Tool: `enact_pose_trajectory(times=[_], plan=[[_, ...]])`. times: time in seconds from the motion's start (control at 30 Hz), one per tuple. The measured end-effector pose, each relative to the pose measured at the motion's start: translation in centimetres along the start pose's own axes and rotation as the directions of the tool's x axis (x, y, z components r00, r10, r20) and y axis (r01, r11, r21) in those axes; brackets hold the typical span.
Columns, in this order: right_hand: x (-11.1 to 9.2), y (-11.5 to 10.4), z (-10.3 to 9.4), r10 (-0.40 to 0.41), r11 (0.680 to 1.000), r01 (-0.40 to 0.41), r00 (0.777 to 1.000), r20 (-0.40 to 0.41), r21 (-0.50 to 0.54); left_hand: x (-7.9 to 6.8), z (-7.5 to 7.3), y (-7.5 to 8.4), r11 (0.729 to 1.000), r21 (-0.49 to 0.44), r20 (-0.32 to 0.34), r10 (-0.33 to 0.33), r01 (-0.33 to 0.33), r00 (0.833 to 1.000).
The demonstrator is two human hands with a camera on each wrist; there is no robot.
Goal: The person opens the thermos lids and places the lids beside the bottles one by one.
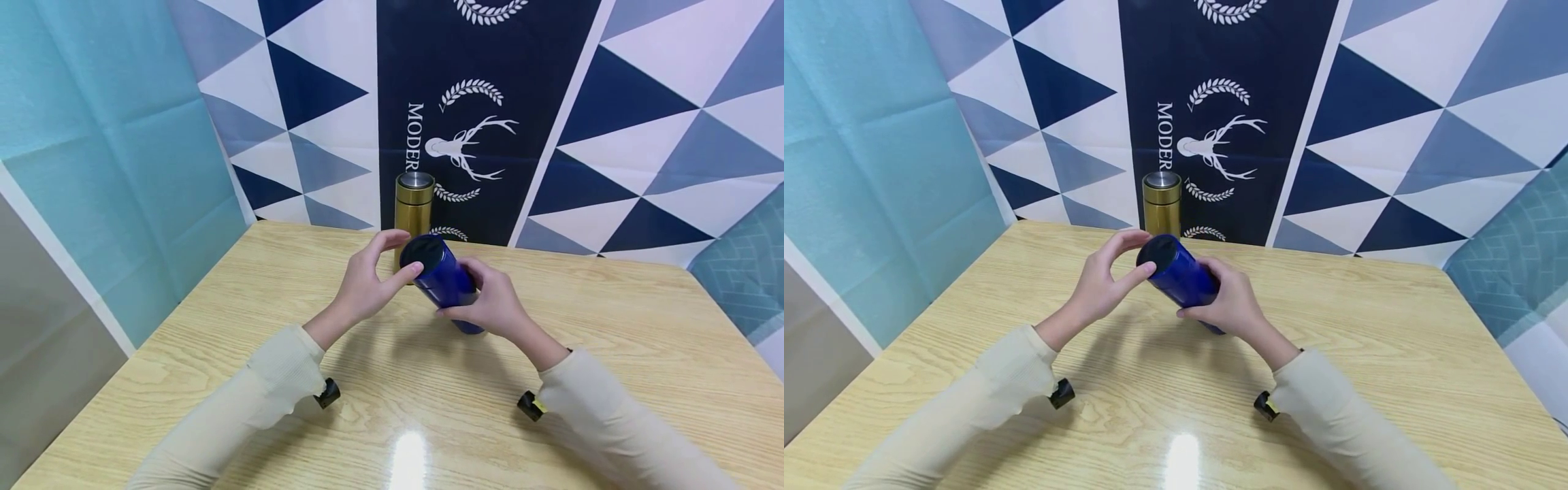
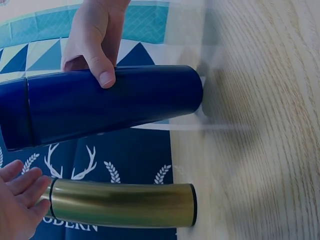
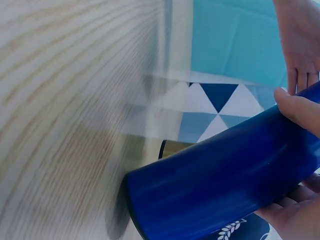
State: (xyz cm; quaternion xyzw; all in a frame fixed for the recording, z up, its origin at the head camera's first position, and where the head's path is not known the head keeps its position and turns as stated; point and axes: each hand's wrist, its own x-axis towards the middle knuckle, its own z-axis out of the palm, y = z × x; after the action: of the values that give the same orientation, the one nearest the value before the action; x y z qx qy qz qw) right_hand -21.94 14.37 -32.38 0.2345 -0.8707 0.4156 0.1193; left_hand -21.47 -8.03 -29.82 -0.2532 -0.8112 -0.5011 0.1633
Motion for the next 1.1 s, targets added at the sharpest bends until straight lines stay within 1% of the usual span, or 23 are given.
enact_pose_trajectory(times=[0.13, 0.33, 0.53, 0.63, 0.73, 0.93, 1.0, 1.1], plan=[[-0.2, -0.4, 0.2, 0.009, 0.998, -0.010, 1.000, 0.027, 0.055, 0.1, 0.0, 0.4, 0.999, -0.029, 0.000, 0.045, -0.045, 0.999], [-0.5, -1.0, 0.4, 0.036, 0.993, -0.042, 0.998, 0.054, 0.108, 0.2, 0.0, 0.8, 0.993, -0.074, 0.012, 0.095, -0.094, 0.995], [-0.8, -1.5, 0.5, 0.030, 0.986, -0.044, 0.996, 0.085, 0.159, 0.3, 0.1, 0.9, 0.983, -0.147, 0.052, 0.119, -0.110, 0.992], [-0.9, -1.7, 0.7, 0.037, 0.979, -0.060, 0.993, 0.116, 0.196, 0.4, 0.1, 1.1, 0.979, -0.184, 0.091, 0.107, -0.089, 0.990], [-0.9, -1.8, 0.9, 0.055, 0.967, -0.090, 0.987, 0.152, 0.238, 0.5, 0.2, 1.4, 0.975, -0.215, 0.127, 0.083, -0.054, 0.988], [-0.8, -1.7, 1.3, 0.055, 0.933, -0.125, 0.976, 0.209, 0.337, 0.8, 0.3, 1.7, 0.970, -0.244, 0.159, 0.042, -0.002, 0.986], [-0.8, -1.7, 1.4, 0.050, 0.926, -0.127, 0.975, 0.218, 0.356, 1.1, 0.2, 1.8, 0.962, -0.273, 0.180, 0.032, 0.019, 0.983], [-0.9, -1.5, 1.5, 0.045, 0.919, -0.131, 0.973, 0.228, 0.373, 1.3, 0.2, 1.9, 0.938, -0.344, 0.214, 0.030, 0.046, 0.976]])
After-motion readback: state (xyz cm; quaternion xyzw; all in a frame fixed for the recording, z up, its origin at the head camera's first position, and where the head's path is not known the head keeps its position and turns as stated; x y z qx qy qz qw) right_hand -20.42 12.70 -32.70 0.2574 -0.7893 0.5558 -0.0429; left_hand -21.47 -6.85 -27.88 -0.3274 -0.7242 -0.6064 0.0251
